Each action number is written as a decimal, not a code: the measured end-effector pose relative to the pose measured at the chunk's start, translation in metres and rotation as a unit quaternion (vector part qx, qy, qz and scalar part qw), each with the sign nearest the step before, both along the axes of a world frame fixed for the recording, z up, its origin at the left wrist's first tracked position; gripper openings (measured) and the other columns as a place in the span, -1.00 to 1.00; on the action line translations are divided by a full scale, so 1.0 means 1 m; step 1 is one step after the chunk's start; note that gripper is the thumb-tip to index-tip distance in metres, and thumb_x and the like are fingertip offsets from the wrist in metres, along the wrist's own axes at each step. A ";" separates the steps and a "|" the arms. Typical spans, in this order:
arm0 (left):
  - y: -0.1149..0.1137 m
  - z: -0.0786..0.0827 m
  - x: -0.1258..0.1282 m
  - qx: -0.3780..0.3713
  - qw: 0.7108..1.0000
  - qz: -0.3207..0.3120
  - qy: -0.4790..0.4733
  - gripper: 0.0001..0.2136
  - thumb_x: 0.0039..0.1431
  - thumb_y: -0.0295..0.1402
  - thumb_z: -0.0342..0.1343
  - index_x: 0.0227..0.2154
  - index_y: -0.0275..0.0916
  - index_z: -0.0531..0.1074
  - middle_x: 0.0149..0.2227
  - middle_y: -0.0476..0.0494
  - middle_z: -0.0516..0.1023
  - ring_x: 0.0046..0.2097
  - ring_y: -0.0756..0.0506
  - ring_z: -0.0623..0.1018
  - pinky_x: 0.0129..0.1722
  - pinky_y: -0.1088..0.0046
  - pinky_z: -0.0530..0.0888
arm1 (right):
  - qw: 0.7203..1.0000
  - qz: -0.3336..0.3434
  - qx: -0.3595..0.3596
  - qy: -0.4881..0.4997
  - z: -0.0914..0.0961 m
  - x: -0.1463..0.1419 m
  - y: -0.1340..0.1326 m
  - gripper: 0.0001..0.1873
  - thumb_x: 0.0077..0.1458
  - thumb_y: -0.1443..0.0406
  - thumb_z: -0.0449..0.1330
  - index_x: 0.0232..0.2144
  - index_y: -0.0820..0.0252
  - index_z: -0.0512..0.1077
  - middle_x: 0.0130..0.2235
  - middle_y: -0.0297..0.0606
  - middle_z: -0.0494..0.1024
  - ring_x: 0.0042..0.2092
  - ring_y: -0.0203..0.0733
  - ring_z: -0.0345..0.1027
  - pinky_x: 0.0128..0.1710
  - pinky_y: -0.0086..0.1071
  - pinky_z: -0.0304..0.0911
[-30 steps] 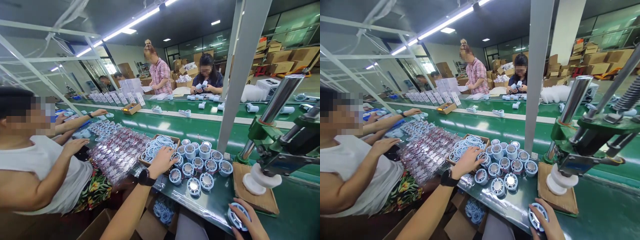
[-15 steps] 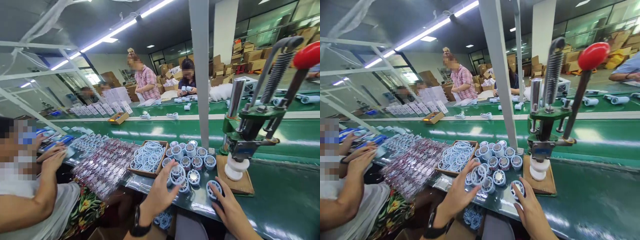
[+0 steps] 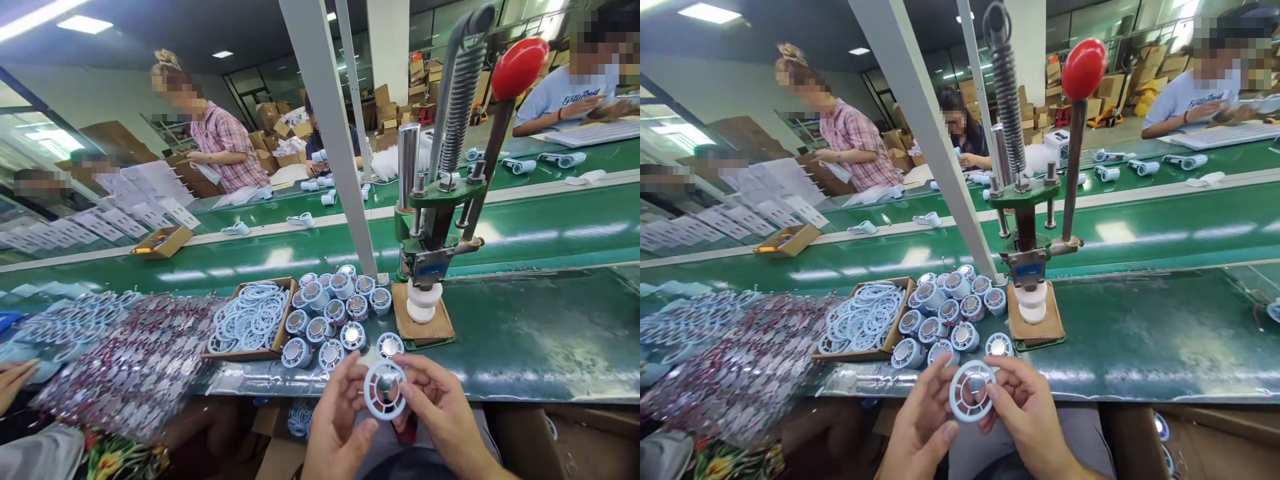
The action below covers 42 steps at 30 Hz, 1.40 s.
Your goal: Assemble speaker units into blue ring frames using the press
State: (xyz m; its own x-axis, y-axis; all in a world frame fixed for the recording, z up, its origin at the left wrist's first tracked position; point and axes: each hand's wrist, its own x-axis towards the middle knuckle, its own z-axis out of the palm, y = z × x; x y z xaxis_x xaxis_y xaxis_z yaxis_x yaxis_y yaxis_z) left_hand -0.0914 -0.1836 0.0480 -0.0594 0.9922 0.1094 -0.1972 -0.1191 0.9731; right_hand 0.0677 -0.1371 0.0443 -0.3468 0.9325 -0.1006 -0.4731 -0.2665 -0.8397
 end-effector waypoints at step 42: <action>0.109 -0.018 -0.215 -0.066 0.717 0.290 0.631 -0.60 0.16 -0.15 0.31 -0.02 -0.26 0.51 -0.04 -0.33 0.51 0.06 -0.36 0.44 0.12 0.00 0.36 | 0.966 0.104 -0.014 -0.238 -0.054 0.018 0.018 -0.36 -0.03 -0.23 0.30 -0.16 0.16 0.54 -0.39 -0.18 0.60 -0.46 -0.17 0.49 -0.50 -0.39 0.50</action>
